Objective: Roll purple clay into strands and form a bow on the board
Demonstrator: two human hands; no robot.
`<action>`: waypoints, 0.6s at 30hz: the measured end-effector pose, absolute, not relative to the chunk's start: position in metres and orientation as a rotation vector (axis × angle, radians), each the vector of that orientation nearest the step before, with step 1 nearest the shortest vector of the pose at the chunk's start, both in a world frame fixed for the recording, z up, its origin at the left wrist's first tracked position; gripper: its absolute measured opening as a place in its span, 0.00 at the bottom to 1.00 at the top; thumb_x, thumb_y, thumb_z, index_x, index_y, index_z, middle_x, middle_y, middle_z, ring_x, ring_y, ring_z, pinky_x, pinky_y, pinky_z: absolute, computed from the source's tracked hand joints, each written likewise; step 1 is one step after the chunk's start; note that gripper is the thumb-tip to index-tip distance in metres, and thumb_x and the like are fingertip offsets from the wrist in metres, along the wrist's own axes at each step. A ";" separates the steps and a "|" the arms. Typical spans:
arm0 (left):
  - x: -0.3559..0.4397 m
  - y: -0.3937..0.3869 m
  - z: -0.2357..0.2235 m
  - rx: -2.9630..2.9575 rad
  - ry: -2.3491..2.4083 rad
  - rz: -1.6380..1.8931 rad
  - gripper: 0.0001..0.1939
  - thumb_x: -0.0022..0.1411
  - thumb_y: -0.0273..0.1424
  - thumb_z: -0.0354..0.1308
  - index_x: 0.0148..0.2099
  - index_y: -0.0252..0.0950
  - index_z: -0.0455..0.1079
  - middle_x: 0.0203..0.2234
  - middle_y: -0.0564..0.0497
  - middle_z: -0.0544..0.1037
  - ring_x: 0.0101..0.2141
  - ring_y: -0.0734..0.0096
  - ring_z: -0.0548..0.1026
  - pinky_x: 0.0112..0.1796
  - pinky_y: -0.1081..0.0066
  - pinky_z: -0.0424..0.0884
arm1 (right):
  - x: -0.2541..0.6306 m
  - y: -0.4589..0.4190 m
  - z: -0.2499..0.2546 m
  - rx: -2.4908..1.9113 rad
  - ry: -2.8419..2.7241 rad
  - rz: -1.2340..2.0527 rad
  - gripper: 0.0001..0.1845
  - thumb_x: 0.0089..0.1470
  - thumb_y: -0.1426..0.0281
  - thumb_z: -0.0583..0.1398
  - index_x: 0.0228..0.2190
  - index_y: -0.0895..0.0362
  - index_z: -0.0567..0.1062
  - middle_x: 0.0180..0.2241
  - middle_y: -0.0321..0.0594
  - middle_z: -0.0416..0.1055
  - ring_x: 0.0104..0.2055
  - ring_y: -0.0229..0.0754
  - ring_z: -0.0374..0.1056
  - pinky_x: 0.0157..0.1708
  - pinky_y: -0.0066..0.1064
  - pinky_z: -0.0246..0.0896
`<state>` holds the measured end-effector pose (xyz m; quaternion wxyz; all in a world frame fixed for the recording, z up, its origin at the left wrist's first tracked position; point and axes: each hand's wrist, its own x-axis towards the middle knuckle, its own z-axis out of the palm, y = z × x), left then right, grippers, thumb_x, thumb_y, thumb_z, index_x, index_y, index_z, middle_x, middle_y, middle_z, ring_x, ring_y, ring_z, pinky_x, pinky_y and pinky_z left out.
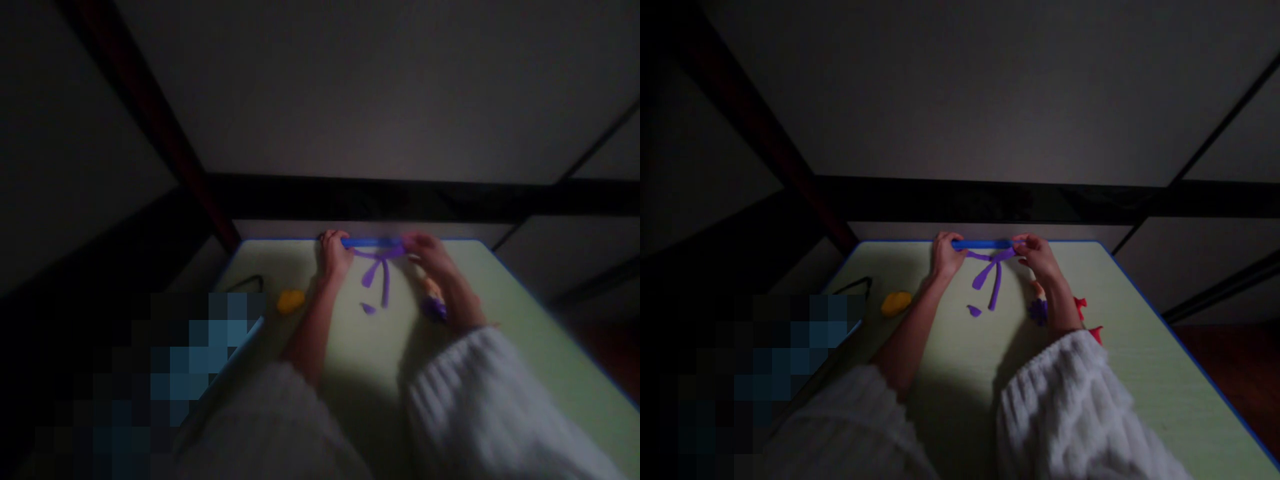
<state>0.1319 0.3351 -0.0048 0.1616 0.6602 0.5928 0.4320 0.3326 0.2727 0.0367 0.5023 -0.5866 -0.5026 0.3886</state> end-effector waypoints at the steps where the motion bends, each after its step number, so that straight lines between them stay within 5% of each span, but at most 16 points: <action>1: 0.133 0.335 -0.005 1.883 1.693 1.234 0.12 0.48 0.19 0.59 0.36 0.37 0.72 0.39 0.48 0.72 0.46 0.63 0.70 0.49 0.69 0.64 | 0.334 0.275 0.035 -1.446 -1.217 0.862 0.11 0.44 0.64 0.62 0.30 0.57 0.73 0.24 0.34 0.73 0.28 0.37 0.70 0.27 0.28 0.63; 9: 0.142 0.335 -0.005 1.921 1.621 1.177 0.10 0.52 0.17 0.56 0.35 0.34 0.73 0.36 0.48 0.74 0.38 0.69 0.73 0.42 0.72 0.69 | 0.338 0.275 0.029 -1.749 -1.367 0.383 0.03 0.46 0.73 0.60 0.23 0.59 0.72 0.23 0.38 0.73 0.28 0.40 0.69 0.31 0.31 0.61; 18: 0.163 0.320 0.003 2.180 1.306 0.923 0.05 0.54 0.22 0.60 0.31 0.34 0.76 0.28 0.51 0.75 0.32 0.72 0.73 0.38 0.75 0.69 | 0.338 0.269 0.035 -2.143 -1.547 0.105 0.07 0.45 0.76 0.57 0.26 0.59 0.77 0.28 0.52 0.76 0.33 0.50 0.72 0.30 0.33 0.58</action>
